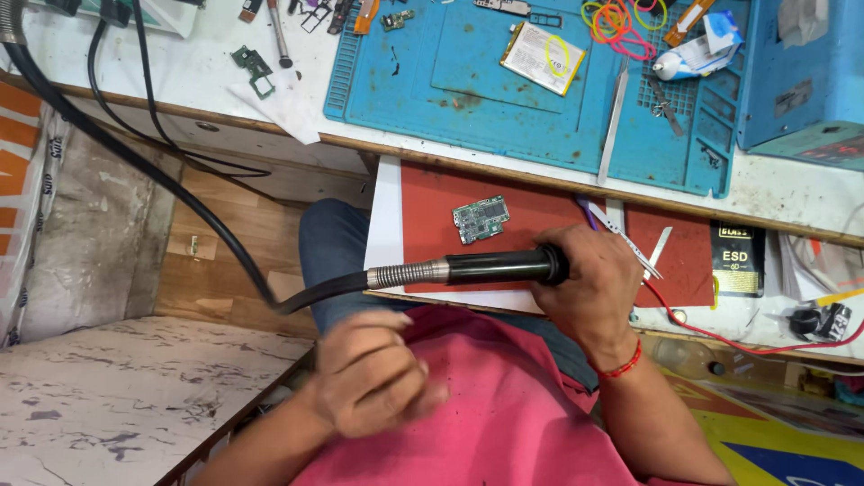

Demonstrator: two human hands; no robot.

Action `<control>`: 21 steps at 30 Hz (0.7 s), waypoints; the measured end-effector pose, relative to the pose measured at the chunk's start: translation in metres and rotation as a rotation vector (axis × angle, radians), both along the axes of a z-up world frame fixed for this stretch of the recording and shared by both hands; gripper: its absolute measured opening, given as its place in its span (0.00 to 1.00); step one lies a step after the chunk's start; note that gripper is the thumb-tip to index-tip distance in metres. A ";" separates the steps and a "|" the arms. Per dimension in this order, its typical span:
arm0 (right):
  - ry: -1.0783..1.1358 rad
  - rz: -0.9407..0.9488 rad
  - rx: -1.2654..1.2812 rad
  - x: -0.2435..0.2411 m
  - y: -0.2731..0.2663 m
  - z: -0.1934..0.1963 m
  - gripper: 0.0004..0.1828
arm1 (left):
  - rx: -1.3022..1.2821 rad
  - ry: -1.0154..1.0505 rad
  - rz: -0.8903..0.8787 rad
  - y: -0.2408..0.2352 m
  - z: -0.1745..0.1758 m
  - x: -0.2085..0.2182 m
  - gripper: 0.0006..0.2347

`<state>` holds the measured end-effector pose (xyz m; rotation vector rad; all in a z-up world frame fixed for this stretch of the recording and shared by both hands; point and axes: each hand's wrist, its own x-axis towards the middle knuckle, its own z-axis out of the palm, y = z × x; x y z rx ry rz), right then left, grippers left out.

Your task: The person cleans a small circuit board with a brush and then uses a hot air gun to apply heat to specific areas of the board. The work is performed on a cluttered workbench with various tools and electronic parts visible.

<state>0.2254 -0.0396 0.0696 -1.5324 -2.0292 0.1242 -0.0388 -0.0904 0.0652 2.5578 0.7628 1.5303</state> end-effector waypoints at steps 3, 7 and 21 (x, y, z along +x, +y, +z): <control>0.106 0.089 -0.022 -0.001 -0.009 -0.010 0.20 | -0.646 -0.118 -0.027 -0.021 -0.030 0.020 0.22; 0.230 0.333 -0.040 -0.025 -0.025 -0.026 0.28 | -0.805 -0.465 -0.209 -0.023 -0.054 0.032 0.35; 0.225 -0.051 -0.062 0.027 -0.033 -0.050 0.25 | -0.714 -0.534 0.068 0.046 -0.053 -0.003 0.11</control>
